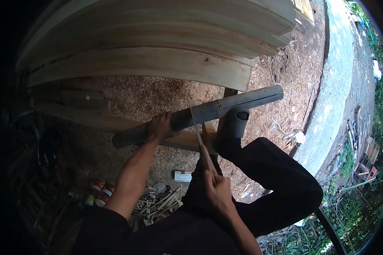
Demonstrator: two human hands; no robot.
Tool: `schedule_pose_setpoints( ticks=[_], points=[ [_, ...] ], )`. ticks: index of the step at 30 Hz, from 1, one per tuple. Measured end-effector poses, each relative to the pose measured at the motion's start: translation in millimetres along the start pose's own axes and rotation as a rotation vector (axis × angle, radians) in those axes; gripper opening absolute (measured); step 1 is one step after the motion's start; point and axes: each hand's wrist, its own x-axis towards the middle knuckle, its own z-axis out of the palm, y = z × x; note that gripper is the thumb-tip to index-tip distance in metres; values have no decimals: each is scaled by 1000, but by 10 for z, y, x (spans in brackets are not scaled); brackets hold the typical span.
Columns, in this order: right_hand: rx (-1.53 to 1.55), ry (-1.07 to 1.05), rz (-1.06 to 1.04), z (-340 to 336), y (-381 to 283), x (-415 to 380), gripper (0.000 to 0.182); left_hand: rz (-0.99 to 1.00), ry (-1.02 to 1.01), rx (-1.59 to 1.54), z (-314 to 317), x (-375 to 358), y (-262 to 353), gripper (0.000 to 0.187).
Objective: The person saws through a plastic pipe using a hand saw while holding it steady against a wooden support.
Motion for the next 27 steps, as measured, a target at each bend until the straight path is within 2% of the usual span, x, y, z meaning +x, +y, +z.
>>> schedule_pose_setpoints(
  ticks=[2,5,6,8,11,14,16,18,20,21,22,24,27],
  points=[
    [-23,-15,19,28,22,-16,55,-8,12,1,-34,1,1,91],
    [20,101,-192,519,91,956,57,-25,-20,-54,-8,-16,-18,91],
    [84,117,-233,636,-145,1256,60,-26,-41,-73,48,10,-30,90],
    [86,121,-223,715,-361,1583,63,-27,-53,-84,61,85,-73,90],
    [157,84,-156,460,-139,1136,62,-11,-69,-128,44,119,-44,89],
    [24,16,-46,68,124,96,61,-56,-61,-125,-44,29,-8,89],
    [8,12,-28,7,258,-65,60,-47,-22,-33,-95,-11,30,89],
    [29,31,-53,87,274,108,60,-52,-27,-46,-101,-15,29,90],
    [106,98,-218,443,176,885,61,-49,-32,-54,-86,-32,31,90],
    [95,102,-241,720,-214,1552,64,-45,-71,-90,-119,30,25,91],
    [66,122,-291,723,-334,1665,65,-31,-129,-123,-132,53,-10,91],
    [30,143,-300,655,-242,1459,66,-41,-134,-119,-47,-38,-11,91],
    [35,13,-100,207,49,558,60,-45,-83,-121,-41,29,32,92]
  ],
)
